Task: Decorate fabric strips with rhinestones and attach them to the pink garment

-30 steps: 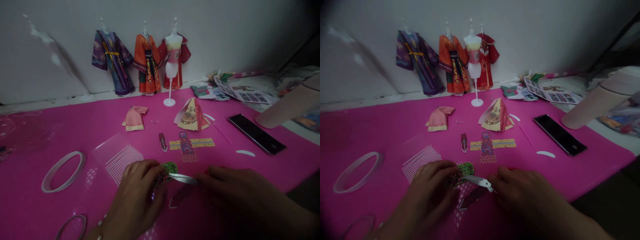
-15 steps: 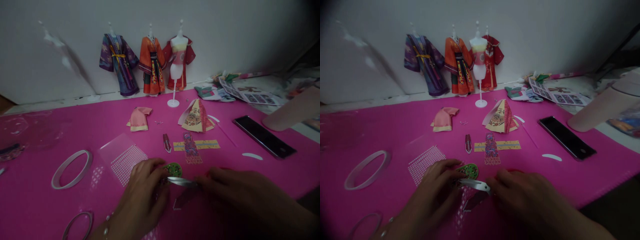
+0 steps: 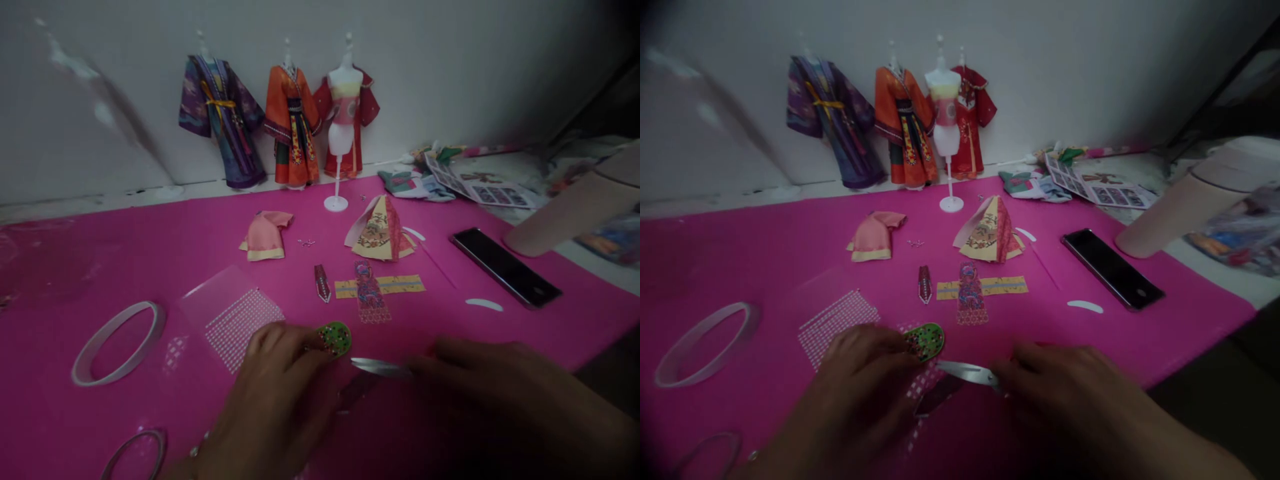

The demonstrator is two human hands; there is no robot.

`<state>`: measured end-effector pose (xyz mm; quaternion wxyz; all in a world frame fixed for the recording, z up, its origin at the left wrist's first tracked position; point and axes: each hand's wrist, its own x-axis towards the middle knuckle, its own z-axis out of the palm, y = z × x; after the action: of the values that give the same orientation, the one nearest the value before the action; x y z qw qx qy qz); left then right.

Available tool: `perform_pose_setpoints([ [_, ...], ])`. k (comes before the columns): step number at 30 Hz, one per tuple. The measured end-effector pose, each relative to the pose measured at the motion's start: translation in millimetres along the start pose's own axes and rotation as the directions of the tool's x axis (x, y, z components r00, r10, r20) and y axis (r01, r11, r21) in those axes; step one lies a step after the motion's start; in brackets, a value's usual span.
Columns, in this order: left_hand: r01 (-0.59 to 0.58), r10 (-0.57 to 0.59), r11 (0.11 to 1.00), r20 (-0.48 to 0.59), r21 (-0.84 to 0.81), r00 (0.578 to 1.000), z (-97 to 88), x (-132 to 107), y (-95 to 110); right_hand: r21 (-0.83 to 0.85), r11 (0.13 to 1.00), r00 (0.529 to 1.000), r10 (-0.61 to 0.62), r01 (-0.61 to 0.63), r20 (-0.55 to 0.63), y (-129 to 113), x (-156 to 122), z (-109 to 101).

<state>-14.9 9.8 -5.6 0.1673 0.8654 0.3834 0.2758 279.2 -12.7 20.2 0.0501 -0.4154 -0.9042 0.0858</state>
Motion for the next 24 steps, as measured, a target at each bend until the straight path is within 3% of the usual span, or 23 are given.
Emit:
perform_pose_setpoints([
  [3, -0.048, 0.049, 0.999, 0.030, -0.011, 0.998, 3.0, 2, 3, 0.022, 0.999, 0.993, -0.031, 0.028, 0.111, 3, -13, 6],
  [9, -0.231, 0.218, 0.969, 0.141, 0.086, 0.966, 4.9, 2, 8, -0.067, 0.998, 0.997, 0.013, -0.008, 0.076, -5, -15, 14],
  [16, -0.240, 0.212, 0.968, 0.256, 0.081, 0.943, 9.1, 2, 7, -0.064, 0.998, 0.999, 0.014, -0.011, 0.053, -8, -12, 13],
  [24, -0.231, 0.202, 0.969, 0.249, 0.093, 0.947, 8.3, 3, 11, -0.067, 0.997, 0.998, -0.017, 0.022, 0.066, -6, -14, 17],
])
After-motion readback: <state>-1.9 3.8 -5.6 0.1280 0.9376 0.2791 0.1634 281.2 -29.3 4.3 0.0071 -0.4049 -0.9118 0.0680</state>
